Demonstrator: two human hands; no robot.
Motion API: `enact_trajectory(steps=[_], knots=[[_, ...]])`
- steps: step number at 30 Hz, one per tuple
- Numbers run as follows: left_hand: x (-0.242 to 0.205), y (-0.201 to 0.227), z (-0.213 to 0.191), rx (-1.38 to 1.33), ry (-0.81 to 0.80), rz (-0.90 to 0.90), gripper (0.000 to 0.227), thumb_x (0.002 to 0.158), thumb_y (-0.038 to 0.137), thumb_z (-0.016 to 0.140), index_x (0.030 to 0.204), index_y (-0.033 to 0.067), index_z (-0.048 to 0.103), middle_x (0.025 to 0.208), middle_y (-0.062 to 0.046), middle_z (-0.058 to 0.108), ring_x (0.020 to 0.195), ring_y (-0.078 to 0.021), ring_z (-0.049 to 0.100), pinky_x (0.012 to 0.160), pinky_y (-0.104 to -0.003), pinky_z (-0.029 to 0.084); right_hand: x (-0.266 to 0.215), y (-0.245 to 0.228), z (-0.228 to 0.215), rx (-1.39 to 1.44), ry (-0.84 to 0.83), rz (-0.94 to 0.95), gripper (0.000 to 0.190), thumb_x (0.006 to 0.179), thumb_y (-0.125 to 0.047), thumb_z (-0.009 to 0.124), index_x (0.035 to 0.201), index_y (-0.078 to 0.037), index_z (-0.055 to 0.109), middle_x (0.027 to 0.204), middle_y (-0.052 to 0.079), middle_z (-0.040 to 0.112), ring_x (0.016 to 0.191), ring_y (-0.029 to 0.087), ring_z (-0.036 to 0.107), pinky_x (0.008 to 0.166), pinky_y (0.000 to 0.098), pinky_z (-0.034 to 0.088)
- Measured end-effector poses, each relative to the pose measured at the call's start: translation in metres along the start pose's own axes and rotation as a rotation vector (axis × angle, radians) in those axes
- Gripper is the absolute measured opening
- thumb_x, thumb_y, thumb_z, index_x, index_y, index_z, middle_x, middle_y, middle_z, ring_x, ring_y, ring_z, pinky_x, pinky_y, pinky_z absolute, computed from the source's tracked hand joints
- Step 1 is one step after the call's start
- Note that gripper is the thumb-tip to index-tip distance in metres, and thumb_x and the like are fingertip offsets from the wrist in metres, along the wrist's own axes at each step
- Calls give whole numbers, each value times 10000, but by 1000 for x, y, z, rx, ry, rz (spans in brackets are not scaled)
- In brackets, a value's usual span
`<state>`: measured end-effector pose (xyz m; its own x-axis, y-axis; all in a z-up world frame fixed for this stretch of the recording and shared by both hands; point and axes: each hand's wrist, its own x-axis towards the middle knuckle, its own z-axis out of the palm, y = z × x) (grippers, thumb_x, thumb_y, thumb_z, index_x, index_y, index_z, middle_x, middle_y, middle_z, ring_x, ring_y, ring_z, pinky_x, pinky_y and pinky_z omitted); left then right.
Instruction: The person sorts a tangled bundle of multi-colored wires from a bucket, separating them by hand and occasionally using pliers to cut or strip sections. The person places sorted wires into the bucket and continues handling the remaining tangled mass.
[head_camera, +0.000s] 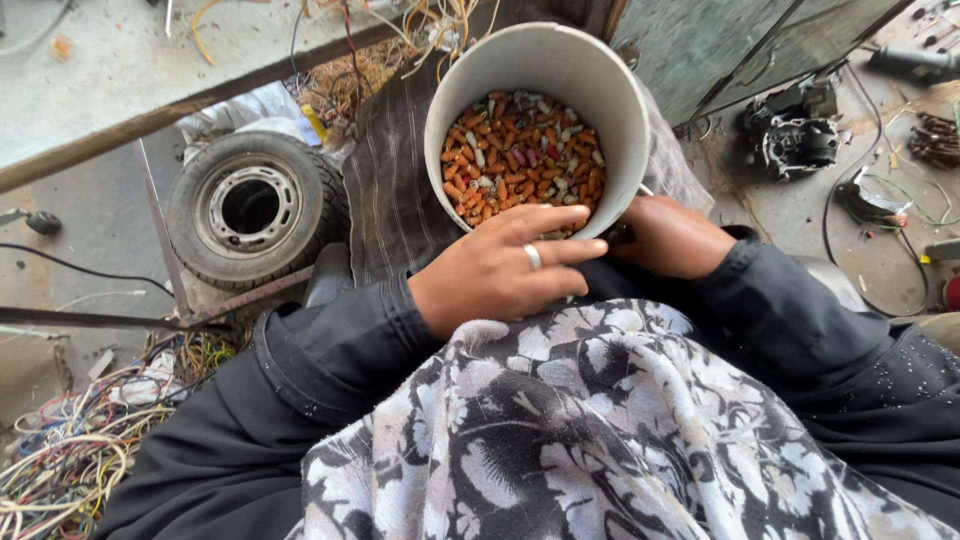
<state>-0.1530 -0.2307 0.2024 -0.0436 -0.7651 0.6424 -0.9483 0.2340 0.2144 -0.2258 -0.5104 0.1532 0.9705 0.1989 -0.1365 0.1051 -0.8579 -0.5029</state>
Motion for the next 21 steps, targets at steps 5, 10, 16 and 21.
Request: enact_trajectory(steps=[5, 10, 16, 21], knots=[[-2, 19, -23, -646, 298, -625, 123, 1065, 45, 624, 1185, 61, 645, 1138, -76, 743, 1048, -158, 739, 910, -284, 601, -4, -19, -23, 108, -106, 36, 466, 771, -94, 739, 1233, -105, 682, 1067, 120, 774, 961, 262, 746, 849, 390, 573], [-2, 15, -30, -962, 499, -769, 171, 1080, 78, 587, 1240, 17, 581, 1112, -57, 694, 1007, -103, 714, 806, -247, 600, -21, -33, -65, 381, -245, 158, 284, 853, -154, 725, 1118, -69, 778, 963, 69, 827, 829, 164, 756, 786, 318, 625], [3, 23, -20, -903, 276, -722, 210, 1051, 33, 601, 1260, 14, 586, 1113, -63, 694, 1011, -93, 706, 837, -233, 600, -46, -48, -55, 989, -72, 20, 244, 923, 25, 666, 1153, 88, 717, 982, 177, 770, 869, 207, 747, 813, 336, 627], [4, 28, -20, -1094, 225, -745, 213, 1038, 9, 607, 1249, 19, 583, 1157, -57, 711, 1051, -96, 703, 877, -241, 589, -47, -67, -41, 1139, 29, -20, 251, 952, 35, 641, 1193, 100, 664, 1032, 176, 756, 911, 216, 748, 832, 348, 624]])
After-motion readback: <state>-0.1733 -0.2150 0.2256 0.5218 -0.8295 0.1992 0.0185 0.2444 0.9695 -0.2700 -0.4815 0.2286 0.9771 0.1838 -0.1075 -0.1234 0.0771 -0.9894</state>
